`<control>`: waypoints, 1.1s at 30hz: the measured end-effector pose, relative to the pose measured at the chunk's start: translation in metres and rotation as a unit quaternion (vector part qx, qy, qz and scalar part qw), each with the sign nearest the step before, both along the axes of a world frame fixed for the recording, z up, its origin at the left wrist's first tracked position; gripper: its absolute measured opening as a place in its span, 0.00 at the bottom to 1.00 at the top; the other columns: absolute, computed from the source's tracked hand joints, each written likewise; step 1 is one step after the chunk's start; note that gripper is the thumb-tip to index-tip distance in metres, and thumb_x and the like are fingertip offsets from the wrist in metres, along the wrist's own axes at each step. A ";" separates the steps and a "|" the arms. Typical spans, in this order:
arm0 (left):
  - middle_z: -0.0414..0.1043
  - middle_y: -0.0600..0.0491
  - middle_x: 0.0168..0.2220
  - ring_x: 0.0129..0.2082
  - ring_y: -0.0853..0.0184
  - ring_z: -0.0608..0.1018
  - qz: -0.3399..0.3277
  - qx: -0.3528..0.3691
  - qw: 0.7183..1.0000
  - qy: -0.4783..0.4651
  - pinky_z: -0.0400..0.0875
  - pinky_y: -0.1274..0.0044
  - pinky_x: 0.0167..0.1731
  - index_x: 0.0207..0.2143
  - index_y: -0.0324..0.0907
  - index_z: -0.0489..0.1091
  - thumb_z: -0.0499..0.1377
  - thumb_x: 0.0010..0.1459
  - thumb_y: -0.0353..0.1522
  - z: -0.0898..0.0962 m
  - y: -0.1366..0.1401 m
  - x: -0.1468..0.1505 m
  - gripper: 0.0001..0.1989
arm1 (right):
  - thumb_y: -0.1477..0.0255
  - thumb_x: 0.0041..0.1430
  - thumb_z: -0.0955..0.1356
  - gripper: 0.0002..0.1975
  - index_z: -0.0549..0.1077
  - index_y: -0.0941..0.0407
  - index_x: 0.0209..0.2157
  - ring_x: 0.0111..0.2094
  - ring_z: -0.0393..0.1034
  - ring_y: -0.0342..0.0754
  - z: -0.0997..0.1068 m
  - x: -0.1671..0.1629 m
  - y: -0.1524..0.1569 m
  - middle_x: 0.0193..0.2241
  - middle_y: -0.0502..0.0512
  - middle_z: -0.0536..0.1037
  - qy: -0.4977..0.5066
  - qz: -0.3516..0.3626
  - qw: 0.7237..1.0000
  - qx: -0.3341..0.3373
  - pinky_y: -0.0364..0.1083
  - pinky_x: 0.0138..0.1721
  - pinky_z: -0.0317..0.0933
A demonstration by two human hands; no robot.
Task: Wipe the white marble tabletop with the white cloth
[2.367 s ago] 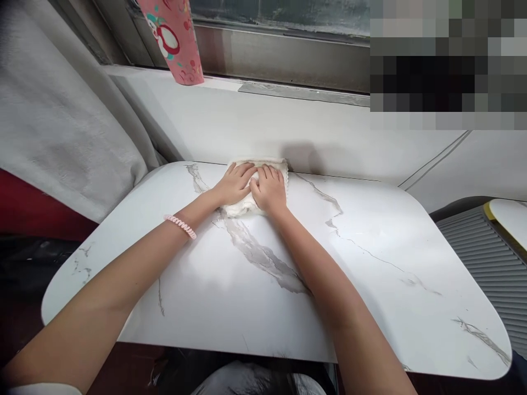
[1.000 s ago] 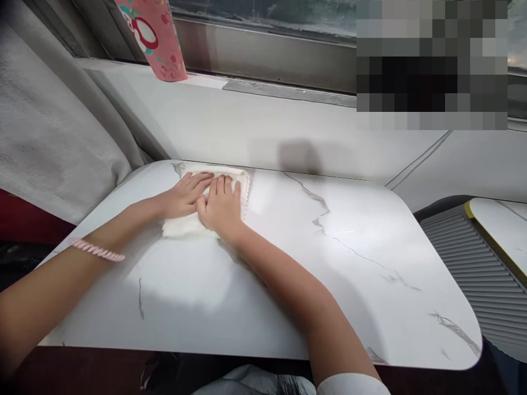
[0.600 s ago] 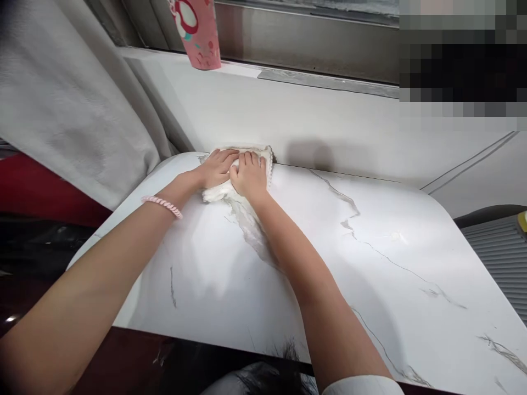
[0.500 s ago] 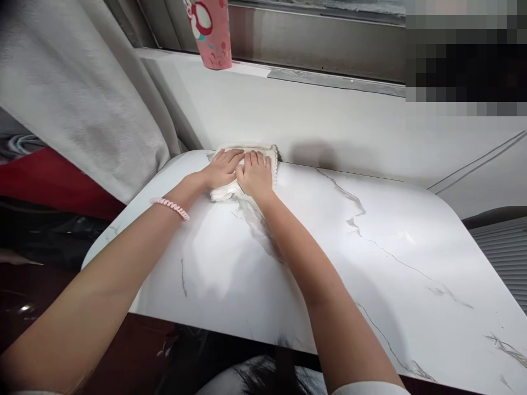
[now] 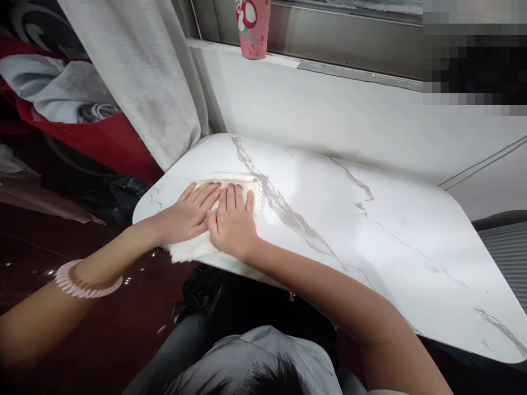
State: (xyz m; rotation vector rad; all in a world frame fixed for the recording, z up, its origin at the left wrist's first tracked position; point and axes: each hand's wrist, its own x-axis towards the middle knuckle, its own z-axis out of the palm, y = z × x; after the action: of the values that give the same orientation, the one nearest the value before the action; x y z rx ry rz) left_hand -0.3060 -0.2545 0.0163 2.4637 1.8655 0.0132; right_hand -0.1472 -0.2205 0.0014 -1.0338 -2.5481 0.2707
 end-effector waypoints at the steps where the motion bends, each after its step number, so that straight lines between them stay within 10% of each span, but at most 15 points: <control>1: 0.47 0.40 0.69 0.69 0.53 0.50 0.001 0.008 1.000 -0.002 0.41 0.57 0.66 0.67 0.32 0.49 0.40 0.64 0.41 0.000 -0.014 0.000 0.33 | 0.66 0.68 0.53 0.31 0.55 0.73 0.64 0.68 0.44 0.63 0.001 0.002 -0.013 0.66 0.72 0.55 0.000 0.013 1.000 -0.007 0.64 0.67 0.35; 6: 0.49 0.43 0.69 0.69 0.56 0.51 0.011 0.018 0.999 -0.037 0.41 0.59 0.67 0.68 0.38 0.49 0.42 0.64 0.42 -0.002 -0.056 -0.009 0.33 | 0.64 0.69 0.53 0.32 0.54 0.73 0.65 0.68 0.41 0.63 0.004 0.002 -0.050 0.66 0.73 0.53 0.000 0.050 0.998 -0.027 0.66 0.67 0.35; 14: 0.43 0.48 0.70 0.70 0.59 0.45 0.009 -0.062 0.994 -0.091 0.36 0.59 0.68 0.68 0.43 0.45 0.45 0.63 0.47 -0.001 -0.039 -0.036 0.35 | 0.64 0.69 0.53 0.33 0.51 0.74 0.65 0.69 0.38 0.64 0.006 -0.014 -0.043 0.67 0.74 0.50 -0.003 0.048 0.997 -0.064 0.65 0.67 0.31; 26: 0.51 0.45 0.67 0.68 0.55 0.53 0.013 0.013 0.997 -0.074 0.44 0.60 0.66 0.65 0.40 0.52 0.45 0.62 0.40 -0.006 0.141 -0.100 0.31 | 0.68 0.69 0.53 0.29 0.56 0.73 0.63 0.68 0.45 0.59 -0.008 -0.099 0.121 0.66 0.73 0.55 0.040 -0.047 0.998 -0.029 0.62 0.66 0.34; 33: 0.53 0.45 0.66 0.66 0.57 0.55 -0.010 0.031 0.995 -0.091 0.47 0.62 0.65 0.64 0.38 0.53 0.45 0.64 0.38 -0.011 0.200 -0.118 0.28 | 0.69 0.69 0.52 0.28 0.57 0.74 0.63 0.68 0.46 0.59 -0.011 -0.122 0.171 0.65 0.73 0.56 0.056 -0.088 0.994 -0.024 0.61 0.67 0.33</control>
State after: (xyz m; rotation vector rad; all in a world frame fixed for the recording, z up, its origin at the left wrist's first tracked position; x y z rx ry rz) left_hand -0.4236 -0.0542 0.0050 2.4260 1.7922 0.2876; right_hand -0.2687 -0.0498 -0.0099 -1.2177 -2.3440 0.3319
